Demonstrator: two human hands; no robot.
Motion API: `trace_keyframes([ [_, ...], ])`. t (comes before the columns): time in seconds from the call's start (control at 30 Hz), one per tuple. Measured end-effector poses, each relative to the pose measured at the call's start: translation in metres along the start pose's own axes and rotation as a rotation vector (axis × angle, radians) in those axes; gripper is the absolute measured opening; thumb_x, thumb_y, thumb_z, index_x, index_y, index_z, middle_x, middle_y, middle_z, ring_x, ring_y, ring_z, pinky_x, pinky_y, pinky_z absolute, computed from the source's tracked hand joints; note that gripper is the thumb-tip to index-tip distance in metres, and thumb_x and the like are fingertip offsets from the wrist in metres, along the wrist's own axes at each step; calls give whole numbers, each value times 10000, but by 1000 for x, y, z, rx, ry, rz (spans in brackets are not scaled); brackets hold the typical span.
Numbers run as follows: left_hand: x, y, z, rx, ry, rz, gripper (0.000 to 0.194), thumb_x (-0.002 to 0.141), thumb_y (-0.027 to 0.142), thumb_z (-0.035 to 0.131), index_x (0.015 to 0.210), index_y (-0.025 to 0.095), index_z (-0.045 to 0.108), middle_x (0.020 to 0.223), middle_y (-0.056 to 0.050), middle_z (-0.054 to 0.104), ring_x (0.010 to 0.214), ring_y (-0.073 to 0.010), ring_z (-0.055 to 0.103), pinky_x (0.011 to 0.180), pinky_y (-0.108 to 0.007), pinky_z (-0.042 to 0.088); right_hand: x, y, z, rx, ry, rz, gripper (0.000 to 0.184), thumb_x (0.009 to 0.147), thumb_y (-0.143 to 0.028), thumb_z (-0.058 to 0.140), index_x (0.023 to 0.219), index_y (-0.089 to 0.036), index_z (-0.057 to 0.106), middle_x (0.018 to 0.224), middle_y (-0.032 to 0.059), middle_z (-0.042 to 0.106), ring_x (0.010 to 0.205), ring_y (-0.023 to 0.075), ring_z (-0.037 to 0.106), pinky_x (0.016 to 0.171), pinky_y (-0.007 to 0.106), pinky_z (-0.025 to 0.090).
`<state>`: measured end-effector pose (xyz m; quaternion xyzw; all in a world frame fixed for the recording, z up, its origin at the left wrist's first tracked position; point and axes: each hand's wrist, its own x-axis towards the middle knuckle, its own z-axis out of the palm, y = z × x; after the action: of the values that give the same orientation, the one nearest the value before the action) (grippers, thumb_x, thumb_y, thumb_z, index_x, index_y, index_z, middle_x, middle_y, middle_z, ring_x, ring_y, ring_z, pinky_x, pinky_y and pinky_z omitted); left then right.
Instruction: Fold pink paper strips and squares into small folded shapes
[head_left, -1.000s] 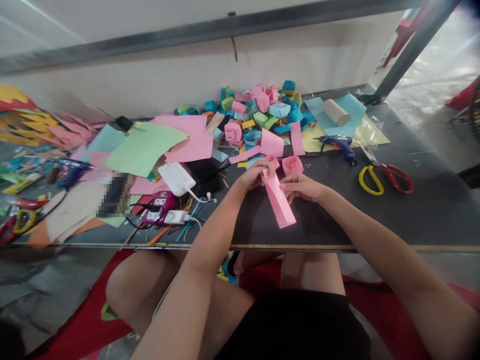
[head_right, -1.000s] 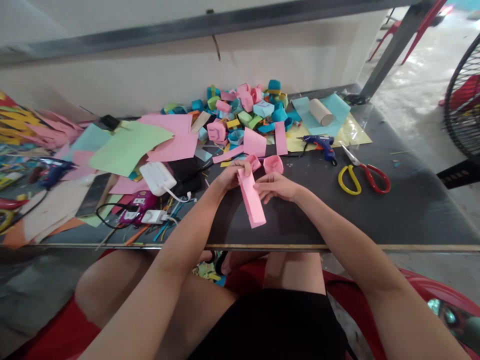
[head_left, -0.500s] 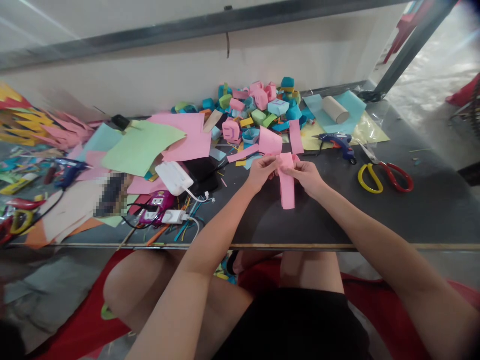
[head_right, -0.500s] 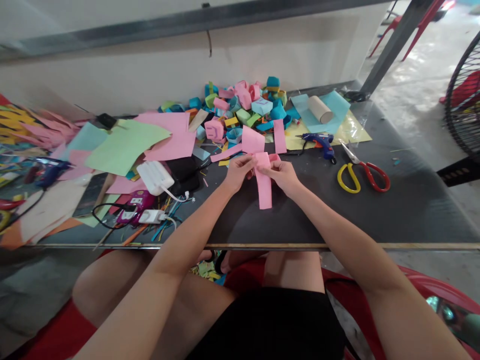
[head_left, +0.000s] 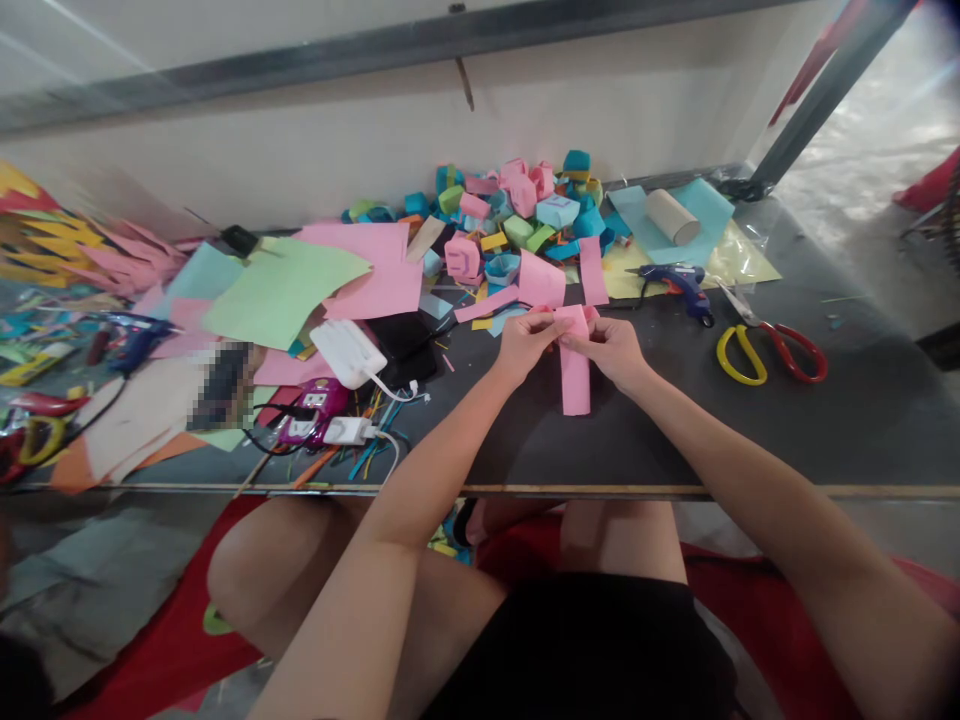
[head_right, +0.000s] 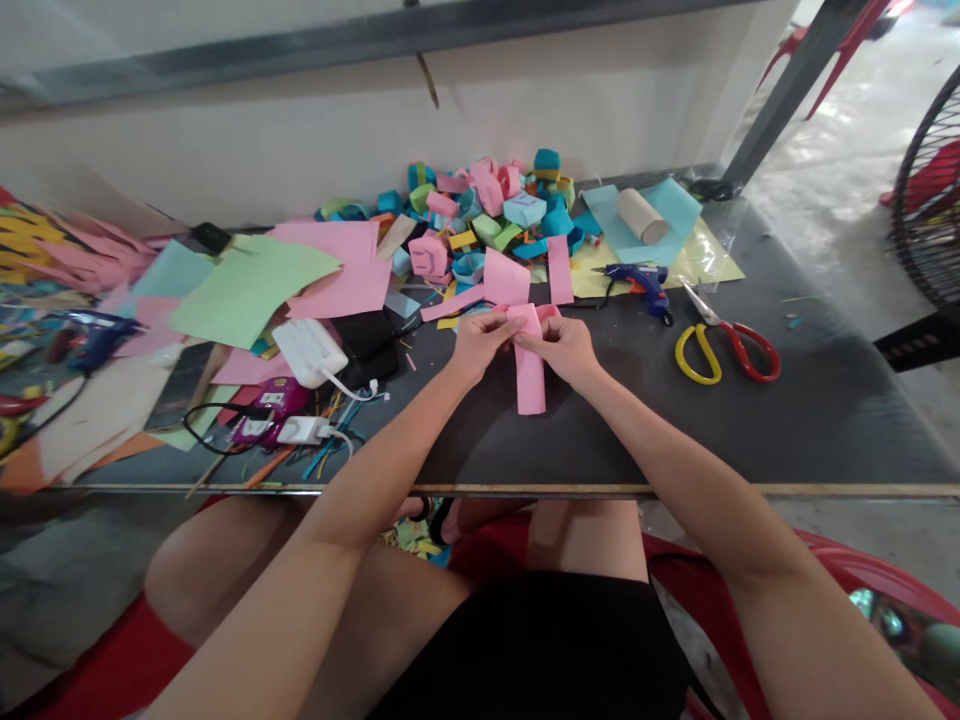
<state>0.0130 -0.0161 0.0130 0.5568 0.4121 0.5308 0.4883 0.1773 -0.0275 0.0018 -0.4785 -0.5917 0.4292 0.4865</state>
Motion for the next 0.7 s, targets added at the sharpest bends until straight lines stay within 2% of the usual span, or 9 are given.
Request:
trace_keyframes([
  [0.13, 3, -5, -3, -26, -10, -19, 448, 636, 550, 908, 572, 167, 686, 534, 33, 558, 526, -71, 468, 530, -221, 380, -2, -6, 1, 89, 7, 42, 497, 662, -649, 839, 623, -206, 616, 579, -23, 559, 564, 115, 490, 503, 261, 409],
  [0.3, 5, -10, -7, -15, -73, 29, 371, 702, 476, 884, 593, 168, 710, 584, 13, 600, 601, -90, 517, 592, -226, 419, -2, -12, -1, 192, 46, 65, 478, 670, -608, 851, 614, -209, 594, 572, -37, 542, 525, 98, 468, 495, 258, 402],
  [0.47, 5, -10, -7, -9, -91, 25, 369, 722, 481, 875, 608, 165, 722, 601, 3, 617, 601, -95, 526, 603, -236, 430, -2, -12, -1, 158, 63, 10, 484, 701, -598, 837, 590, -213, 565, 568, -32, 531, 525, 103, 457, 500, 269, 385],
  [0.6, 4, -9, -6, -19, -98, 46, 423, 703, 522, 887, 580, 165, 696, 577, 12, 573, 598, -95, 492, 586, -240, 390, -1, -13, -1, 172, 60, -45, 513, 687, -620, 848, 585, -216, 548, 564, -39, 509, 520, 98, 451, 500, 269, 376],
  [0.7, 5, -11, -6, -29, -88, 52, 451, 710, 529, 880, 559, 162, 667, 568, 21, 540, 593, -89, 468, 577, -238, 360, 0, -14, -1, 212, 37, -11, 532, 654, -655, 858, 603, -218, 557, 572, -37, 531, 519, 102, 472, 496, 267, 393],
])
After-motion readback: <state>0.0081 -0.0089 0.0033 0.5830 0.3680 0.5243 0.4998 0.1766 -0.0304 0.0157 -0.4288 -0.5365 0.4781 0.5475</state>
